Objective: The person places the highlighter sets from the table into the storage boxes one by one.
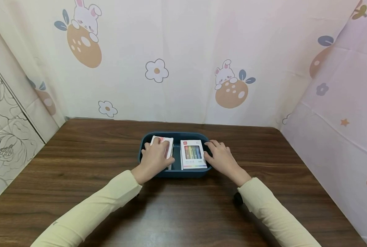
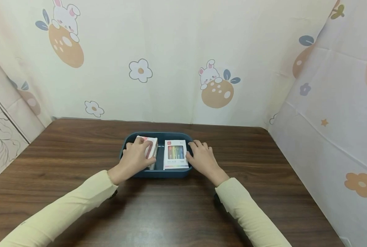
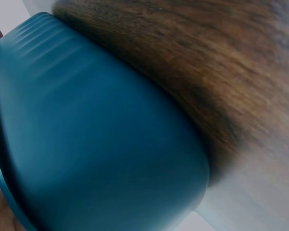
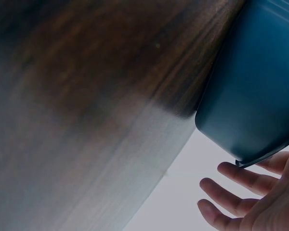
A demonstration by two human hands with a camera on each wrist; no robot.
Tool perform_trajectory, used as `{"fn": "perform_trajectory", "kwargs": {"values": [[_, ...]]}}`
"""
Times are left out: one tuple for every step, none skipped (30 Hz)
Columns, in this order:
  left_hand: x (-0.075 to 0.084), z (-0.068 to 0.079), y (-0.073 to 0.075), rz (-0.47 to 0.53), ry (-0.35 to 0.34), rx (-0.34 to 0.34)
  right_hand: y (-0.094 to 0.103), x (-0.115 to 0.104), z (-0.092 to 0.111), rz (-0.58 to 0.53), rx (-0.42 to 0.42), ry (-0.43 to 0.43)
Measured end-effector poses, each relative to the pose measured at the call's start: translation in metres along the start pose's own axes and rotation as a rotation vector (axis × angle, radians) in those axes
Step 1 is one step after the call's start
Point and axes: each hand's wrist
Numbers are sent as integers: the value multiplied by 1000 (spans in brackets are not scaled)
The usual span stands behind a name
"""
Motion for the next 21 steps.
{"fn": "perform_trajectory", "kwargs": {"values": [[0,0,0,-2,0,-1,0,0,0,0,-1,-1],[0,0,0,-5,1,-3,0,0,0,0,-3,-2],[0,0,1,-4,2,-4,0,0,0,0,-5,-3],[0,0,1,-3,3,-5,-1,-1,0,0,-6,-3],[0,0,1,-2,4,-6,-1,-1,0,0,-6,-3],[0,0,1,2,7,-9,-1,-1,0,1,-6,-4],[0,0,1,5,9,-13,-1,-1,0,2,-5,-5],[0,0,1,5,10,-15,-1,-1,0,2,-5,-5],[-1,0,1,5,10,-18,-1,-1,0,3,-4,-5],[-2,-1,1,7,8,-20,-1,-1,0,3,-3,-5],[-2,-1,1,8,6,-21,-1,-1,0,4,-3,-5],[-3,-2,1,7,1,-21,-1,-1,0,4,-3,-5],[-3,-2,1,3,-3,-23,-1,-1,0,4,-3,-5],[-4,-2,1,0,-8,-23,-1,0,0,5,-3,-5],[-4,-3,1,-3,-10,-26,-1,0,0,6,-3,-5],[-4,-3,1,-4,-13,-28,-1,0,0,6,-4,-4],[-5,-3,2,-6,-15,-30,0,0,0,7,-5,-4],[-5,-3,3,-9,-16,-34,0,0,0,6,-6,-4],[-5,-4,4,-7,-16,-34,0,0,0,5,-8,-4],[-5,-4,5,-6,-17,-32,0,1,0,3,-9,-3],[-5,-4,7,-3,-20,-29,0,1,0,0,-10,-3]]}}
Point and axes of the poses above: each hand's wrist, its own z-axis away from the middle knuckle, its own y-axis out of the back of the hand, x = y × z, and after that the axes turned 8 degrees about x, right-handed
